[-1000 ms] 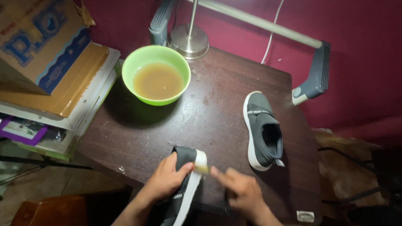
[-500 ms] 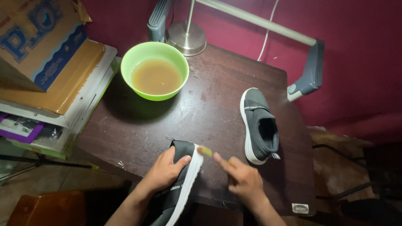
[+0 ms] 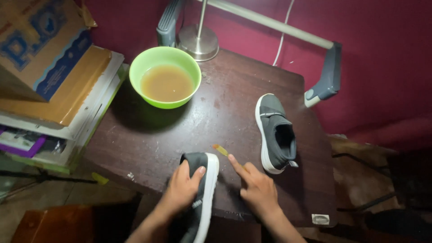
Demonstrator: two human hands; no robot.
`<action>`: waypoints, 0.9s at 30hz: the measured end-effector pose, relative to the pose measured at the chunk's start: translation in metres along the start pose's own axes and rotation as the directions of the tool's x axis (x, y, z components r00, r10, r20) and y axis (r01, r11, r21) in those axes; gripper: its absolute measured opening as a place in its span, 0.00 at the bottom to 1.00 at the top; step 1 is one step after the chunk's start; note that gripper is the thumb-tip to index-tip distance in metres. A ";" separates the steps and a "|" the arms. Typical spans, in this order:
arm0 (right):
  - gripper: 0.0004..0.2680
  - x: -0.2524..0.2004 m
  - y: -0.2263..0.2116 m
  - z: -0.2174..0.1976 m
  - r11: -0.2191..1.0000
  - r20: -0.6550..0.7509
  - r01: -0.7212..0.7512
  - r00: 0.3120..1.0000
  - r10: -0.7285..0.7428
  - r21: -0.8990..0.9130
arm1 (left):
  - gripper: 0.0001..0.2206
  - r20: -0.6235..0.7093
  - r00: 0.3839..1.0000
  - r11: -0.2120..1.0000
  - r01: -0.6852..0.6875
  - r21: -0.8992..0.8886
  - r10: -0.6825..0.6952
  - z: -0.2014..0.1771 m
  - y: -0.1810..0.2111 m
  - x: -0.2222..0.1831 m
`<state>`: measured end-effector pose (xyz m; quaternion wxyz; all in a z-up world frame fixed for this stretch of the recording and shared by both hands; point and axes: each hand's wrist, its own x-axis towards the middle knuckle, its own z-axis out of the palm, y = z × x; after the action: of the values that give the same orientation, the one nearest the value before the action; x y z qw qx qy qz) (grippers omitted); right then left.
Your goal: Cleaning the upper part of a black shoe using a toothbrush and a bowl of cleaning solution.
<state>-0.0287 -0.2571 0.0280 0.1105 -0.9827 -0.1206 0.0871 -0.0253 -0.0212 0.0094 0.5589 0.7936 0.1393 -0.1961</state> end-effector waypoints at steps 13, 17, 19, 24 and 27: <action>0.26 -0.100 -0.059 0.030 0.991 -0.403 -0.095 0.914 0.050 -0.093 | 0.17 -0.114 0.990 0.997 0.081 -0.011 -0.082 0.019 0.001 -0.008; 0.38 -0.068 -0.044 0.033 0.982 -0.114 -0.188 0.976 0.187 0.003 | 0.16 -0.117 0.992 0.999 0.040 -0.022 -0.042 0.020 -0.005 -0.008; 0.38 -0.029 -0.056 0.000 0.968 0.135 -0.221 0.969 0.205 0.119 | 0.18 -0.113 0.992 0.998 0.057 0.029 -0.053 0.021 -0.003 -0.007; 0.36 -0.027 -0.047 0.014 0.980 0.082 -0.150 0.987 0.140 0.131 | 0.17 -0.089 0.992 0.995 0.095 0.015 -0.093 0.016 0.011 -0.015; 0.38 -0.072 -0.043 0.044 0.994 -0.026 -0.080 0.996 0.082 0.070 | 0.17 -0.083 0.990 0.994 0.109 -0.029 -0.111 0.013 0.012 -0.014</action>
<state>-0.1160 -0.2262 0.0070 0.1423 -0.9835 -0.0760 0.0814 -0.0343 -0.0372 0.0215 0.5503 0.7855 0.2085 -0.1914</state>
